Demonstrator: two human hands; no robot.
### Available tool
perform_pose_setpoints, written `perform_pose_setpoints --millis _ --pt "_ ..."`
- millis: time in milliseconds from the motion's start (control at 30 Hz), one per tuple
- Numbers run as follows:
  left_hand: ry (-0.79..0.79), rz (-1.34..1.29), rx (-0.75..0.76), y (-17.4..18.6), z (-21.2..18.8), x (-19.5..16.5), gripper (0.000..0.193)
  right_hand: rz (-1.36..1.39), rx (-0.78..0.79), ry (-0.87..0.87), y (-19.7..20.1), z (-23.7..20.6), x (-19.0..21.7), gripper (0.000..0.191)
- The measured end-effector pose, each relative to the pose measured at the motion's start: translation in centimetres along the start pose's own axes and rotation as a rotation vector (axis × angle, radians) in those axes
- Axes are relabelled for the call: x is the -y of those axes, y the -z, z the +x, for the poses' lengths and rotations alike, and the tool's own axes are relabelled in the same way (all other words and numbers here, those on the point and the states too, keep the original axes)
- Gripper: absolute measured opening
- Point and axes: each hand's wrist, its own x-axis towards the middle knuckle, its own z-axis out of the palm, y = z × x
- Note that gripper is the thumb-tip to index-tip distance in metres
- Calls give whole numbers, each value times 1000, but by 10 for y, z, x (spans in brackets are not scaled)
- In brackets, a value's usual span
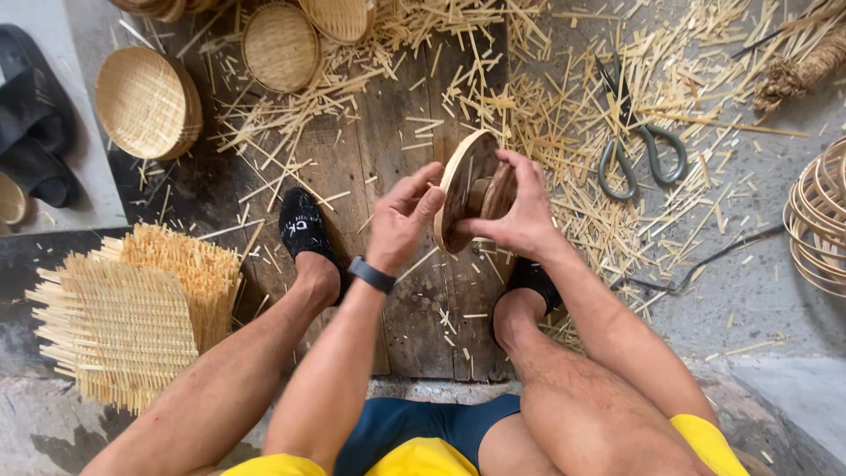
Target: The person sits on the floor and repeatedly assembles small round bamboo baskets. They place a circular bamboo frame over a square woven mat, fold the mat edges up, trim excess with shears, and stack the finished baskets.
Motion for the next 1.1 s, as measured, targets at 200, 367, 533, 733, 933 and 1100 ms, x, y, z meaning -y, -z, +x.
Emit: perform_pose_setpoints --millis 200,367,533,733,933,1100 --pt "-157 86 -154 -51 18 -7 52 57 -249 -81 -25 9 -6 95" --pt "-162 107 -113 -45 37 2 56 80 -244 -70 -26 18 -9 95" --pt "174 184 -240 -27 67 21 64 732 58 -432 13 13 2 92" --pt "496 163 -214 67 99 56 80 1501 103 -80 52 -28 -43 64" --pt "99 612 -476 76 102 54 59 1409 -56 -108 57 -50 -90 61" --pt "-407 959 -238 -12 61 58 61 1455 -59 -131 47 -50 -90 62"
